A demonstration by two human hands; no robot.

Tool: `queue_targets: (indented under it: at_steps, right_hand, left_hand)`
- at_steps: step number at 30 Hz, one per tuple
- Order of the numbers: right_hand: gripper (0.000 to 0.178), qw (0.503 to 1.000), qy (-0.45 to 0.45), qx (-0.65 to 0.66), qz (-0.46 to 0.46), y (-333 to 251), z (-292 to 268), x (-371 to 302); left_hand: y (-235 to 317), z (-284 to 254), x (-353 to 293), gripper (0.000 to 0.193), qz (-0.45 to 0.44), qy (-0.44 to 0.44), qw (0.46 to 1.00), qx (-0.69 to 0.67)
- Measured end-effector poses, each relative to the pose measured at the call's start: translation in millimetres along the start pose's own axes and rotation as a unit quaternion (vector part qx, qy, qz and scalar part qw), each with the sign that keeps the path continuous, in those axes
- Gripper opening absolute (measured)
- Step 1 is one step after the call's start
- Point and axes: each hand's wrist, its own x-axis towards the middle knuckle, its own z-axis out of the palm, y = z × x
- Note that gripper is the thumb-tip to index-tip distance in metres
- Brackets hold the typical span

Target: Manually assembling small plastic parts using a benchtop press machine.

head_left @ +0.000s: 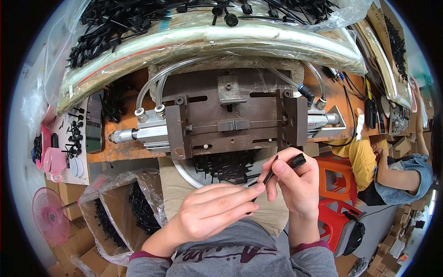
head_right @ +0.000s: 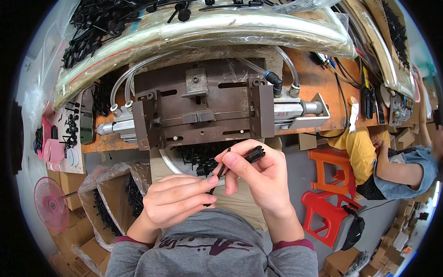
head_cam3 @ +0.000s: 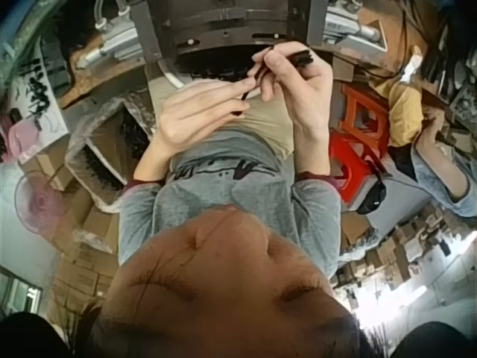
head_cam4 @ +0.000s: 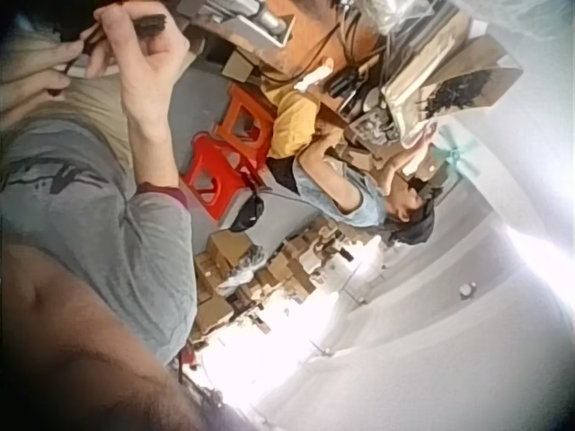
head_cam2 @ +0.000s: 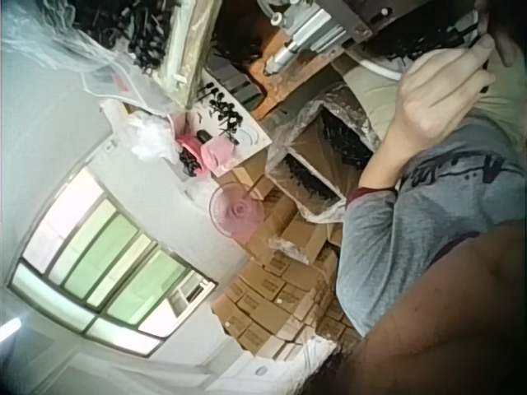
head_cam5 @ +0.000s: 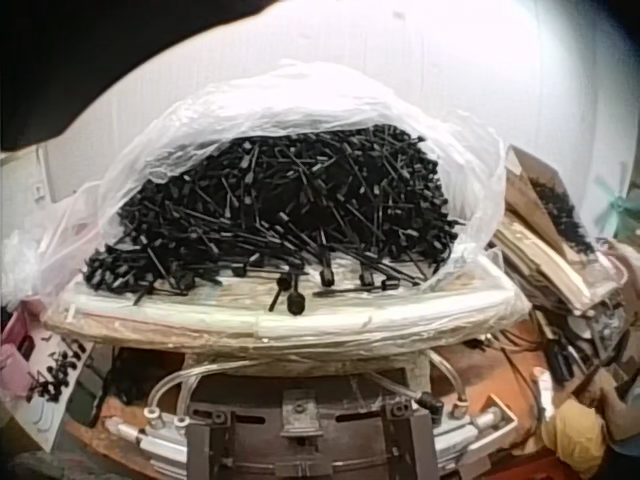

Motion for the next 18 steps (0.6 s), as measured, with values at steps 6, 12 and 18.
queue_targets:
  at_steps: [6,12,18]
  right_hand:
    - [0.009,1.0,0.013,-0.011,-0.024,3.7,3.9,-6.1]
    - [0.009,0.999,0.012,-0.02,-0.032,6.3,4.1,-7.2]
    - [0.01,0.999,0.014,-0.028,-0.036,6.1,3.7,-7.3]
  left_hand:
    - [3.5,1.0,-0.7,0.033,-0.002,0.0,1.0,0.001]
    - [4.4,2.5,-3.1,0.032,-0.005,0.0,1.0,0.006]
    - [5.7,-0.7,-2.4,0.033,-0.015,-0.006,1.0,0.017]
